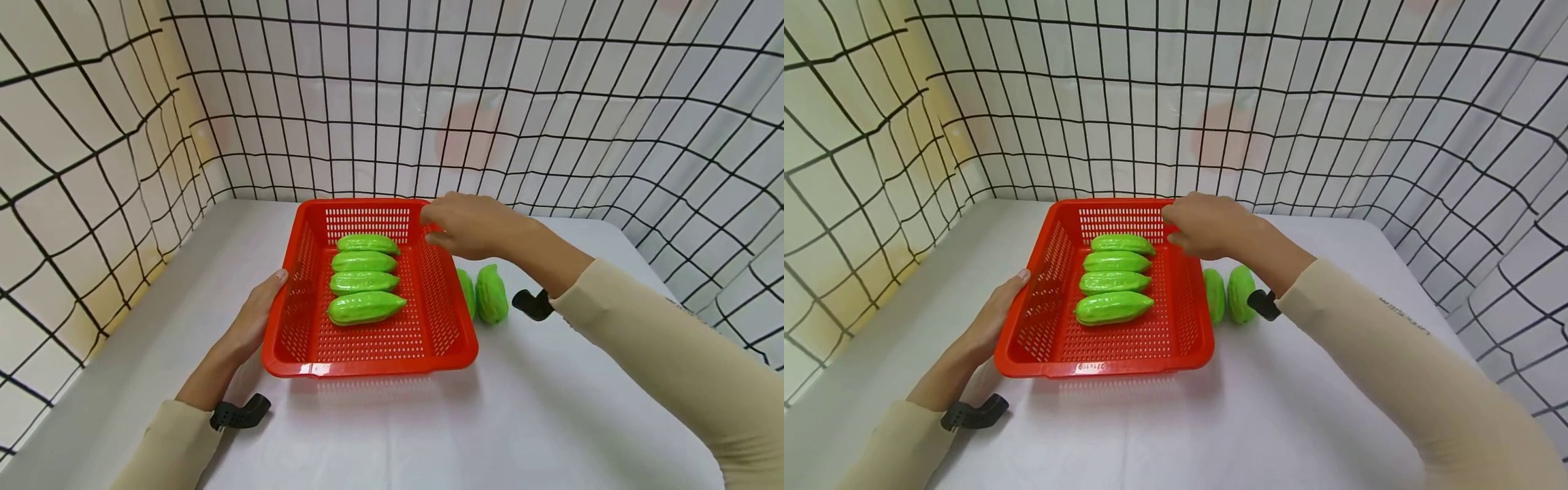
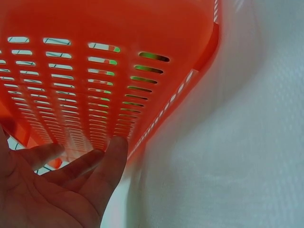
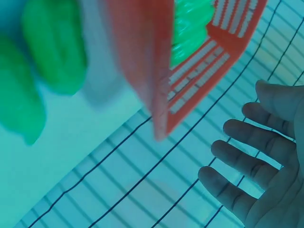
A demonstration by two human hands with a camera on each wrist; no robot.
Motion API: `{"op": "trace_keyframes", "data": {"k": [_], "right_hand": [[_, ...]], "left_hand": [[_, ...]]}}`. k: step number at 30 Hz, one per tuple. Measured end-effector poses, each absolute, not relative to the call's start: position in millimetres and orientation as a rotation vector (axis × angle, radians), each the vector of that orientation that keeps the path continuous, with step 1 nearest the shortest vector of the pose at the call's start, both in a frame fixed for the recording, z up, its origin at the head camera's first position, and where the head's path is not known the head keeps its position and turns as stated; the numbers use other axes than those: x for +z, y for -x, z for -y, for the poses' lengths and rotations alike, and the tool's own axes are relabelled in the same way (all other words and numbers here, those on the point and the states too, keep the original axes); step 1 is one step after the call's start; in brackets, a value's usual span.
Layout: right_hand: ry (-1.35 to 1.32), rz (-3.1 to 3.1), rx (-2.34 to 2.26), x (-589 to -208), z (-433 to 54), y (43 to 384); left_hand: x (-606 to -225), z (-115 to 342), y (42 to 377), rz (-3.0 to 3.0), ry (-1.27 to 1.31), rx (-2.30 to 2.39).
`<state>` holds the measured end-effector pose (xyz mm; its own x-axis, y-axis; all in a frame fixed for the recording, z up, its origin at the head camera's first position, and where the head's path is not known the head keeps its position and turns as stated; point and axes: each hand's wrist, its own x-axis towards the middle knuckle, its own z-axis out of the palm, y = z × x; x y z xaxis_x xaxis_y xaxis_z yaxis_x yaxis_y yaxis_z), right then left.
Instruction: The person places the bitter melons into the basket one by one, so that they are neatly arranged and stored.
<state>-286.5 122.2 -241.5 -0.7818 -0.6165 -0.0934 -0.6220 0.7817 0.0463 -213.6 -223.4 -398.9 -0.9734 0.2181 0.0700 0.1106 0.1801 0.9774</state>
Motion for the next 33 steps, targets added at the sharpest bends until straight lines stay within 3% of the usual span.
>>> {"op": "trace_keyframes", "data": {"k": [20,33], "right_hand": [[0.879,-2.868,0.022,-315,-212,306],[0.912,-2.861,-0.010,-341,-229,301]], "left_hand": [[-398,223,214,-2.344,-0.291,1.922],[-399,223,215,-2.335,-0.301,1.931]]}}
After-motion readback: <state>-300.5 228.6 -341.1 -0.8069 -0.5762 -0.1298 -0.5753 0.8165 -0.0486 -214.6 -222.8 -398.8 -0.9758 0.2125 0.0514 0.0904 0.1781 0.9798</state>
